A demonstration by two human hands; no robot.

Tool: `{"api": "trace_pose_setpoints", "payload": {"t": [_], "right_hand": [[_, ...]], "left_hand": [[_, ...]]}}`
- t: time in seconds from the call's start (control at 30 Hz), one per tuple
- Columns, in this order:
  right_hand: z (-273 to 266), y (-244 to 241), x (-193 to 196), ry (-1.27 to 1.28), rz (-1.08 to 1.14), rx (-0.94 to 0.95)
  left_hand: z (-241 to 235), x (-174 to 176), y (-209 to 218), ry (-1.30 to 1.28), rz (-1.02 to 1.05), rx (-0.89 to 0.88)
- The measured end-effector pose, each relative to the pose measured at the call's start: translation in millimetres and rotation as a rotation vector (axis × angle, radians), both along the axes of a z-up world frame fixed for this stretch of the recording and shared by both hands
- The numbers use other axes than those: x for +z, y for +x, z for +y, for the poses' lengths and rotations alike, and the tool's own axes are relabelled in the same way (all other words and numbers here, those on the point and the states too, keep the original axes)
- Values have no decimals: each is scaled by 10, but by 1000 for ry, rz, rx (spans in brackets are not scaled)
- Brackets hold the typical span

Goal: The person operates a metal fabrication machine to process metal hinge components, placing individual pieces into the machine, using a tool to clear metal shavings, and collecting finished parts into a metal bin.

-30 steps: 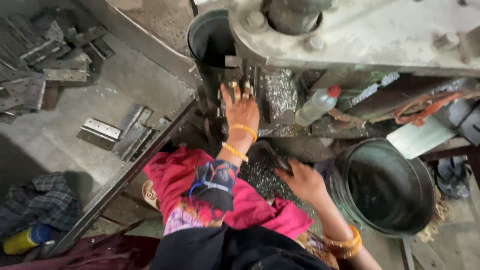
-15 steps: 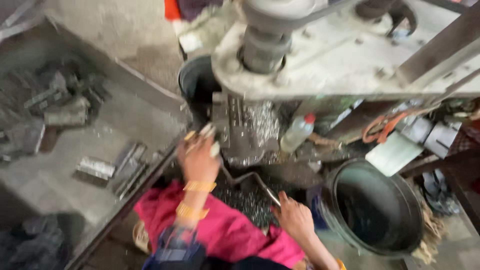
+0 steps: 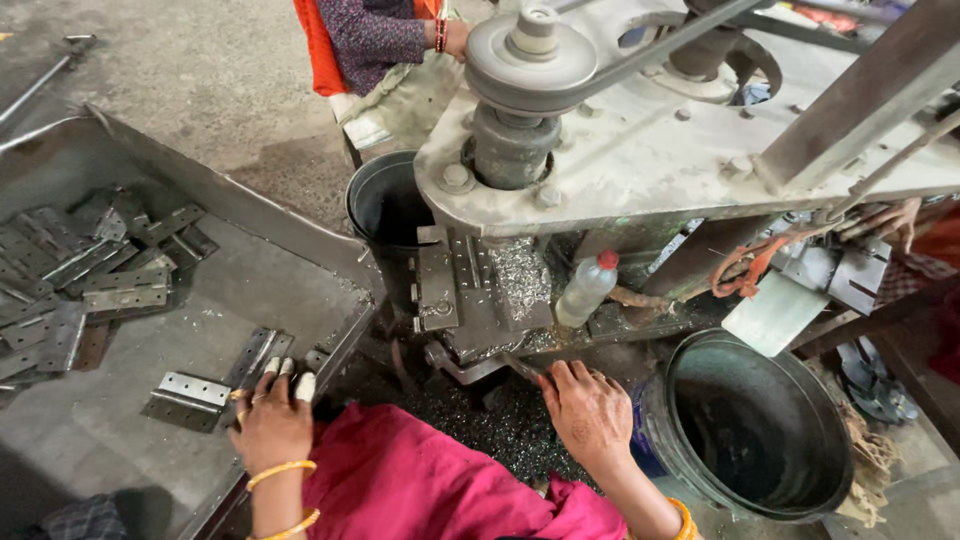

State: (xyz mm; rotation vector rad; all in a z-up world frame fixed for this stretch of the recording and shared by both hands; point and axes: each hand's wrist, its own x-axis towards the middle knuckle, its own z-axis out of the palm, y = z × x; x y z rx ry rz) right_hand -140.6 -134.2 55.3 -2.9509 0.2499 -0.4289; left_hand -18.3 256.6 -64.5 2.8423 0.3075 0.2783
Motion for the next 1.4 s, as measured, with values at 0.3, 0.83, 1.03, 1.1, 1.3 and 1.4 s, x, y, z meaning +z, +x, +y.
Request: {"api": "trace_pose_setpoints", "payload": {"t": [0.3,0.83,1.03,1.1,1.3,1.4], "right_hand": [[-44,-4,-46,-9,-31,55],[-179,-30,-40,138,177,187],[-342,44,-45,132,545,323],[-367,88,-79,99,625,373],[-365,210,-304,118,668,364],[-355,166,-344,121,586,348]], "left_hand": [[687,-659,329,-263,-49,-147],[678,-424,221,0,-115,126],[518,-450,189,159,-172,234],[567,-370,265,220,-199,236],[597,-317,351,134,-230,61],[577,-360,344,201,-200,122]]}}
